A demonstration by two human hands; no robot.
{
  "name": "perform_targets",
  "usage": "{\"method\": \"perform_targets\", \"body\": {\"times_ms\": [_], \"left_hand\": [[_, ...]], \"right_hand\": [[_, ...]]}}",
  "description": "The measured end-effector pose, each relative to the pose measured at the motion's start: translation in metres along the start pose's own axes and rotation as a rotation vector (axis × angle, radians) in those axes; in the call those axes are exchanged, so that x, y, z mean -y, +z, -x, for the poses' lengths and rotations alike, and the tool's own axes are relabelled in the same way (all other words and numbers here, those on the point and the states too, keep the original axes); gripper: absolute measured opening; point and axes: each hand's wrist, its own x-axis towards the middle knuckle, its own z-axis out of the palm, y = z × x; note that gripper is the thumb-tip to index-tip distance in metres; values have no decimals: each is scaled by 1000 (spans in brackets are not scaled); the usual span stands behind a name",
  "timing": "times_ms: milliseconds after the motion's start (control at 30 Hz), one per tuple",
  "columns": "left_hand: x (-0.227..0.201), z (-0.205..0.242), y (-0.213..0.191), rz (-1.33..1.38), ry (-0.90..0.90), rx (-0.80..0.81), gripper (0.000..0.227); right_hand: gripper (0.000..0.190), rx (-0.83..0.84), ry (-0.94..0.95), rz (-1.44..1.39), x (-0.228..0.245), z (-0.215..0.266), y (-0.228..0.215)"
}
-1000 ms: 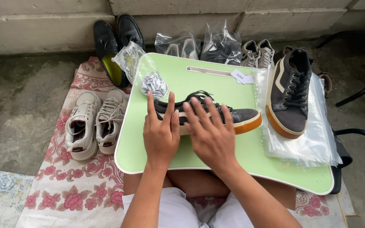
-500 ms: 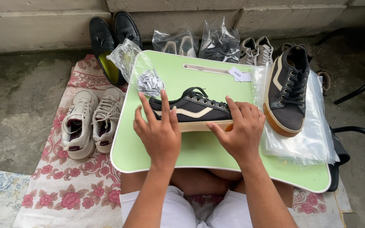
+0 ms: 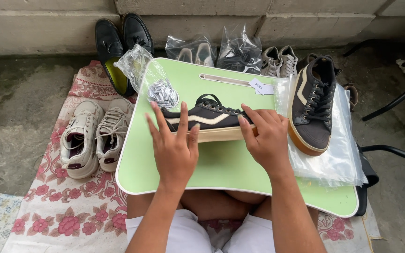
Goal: The person rubs their hands along the sides and back of a black sneaker, turns it over, and then places it next to a second sneaker on a green table.
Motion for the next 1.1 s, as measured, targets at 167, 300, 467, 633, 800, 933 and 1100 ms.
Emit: {"method": "perform_targets", "body": {"times_ms": [167,300,467,633,800,933,1100], "left_hand": [[4,-5,9,-111,69,-52,44],[11,-3,17,-166,100,-103,45],[3,-3,4,-111,94,-52,44],[2,-4,5,-81,77,-45,44],[-2,-3,16,-131,25,-108,45],[-41,-2,16,-128,-59,59,53],[-95,6,33,40,166,131,53]], "right_hand": [[33,-189,-153,148,53,-5,22],[55,-43,-291,-5,103,3,32],[39,-164,-143,275,41,6,29],[26,-171,163,-193,-6,2,15],[32,-248,172,-272,3,1,15],[39,-235,70,-180,-5,10,26],[34,-243,87,-209,-6,8,21]]}}
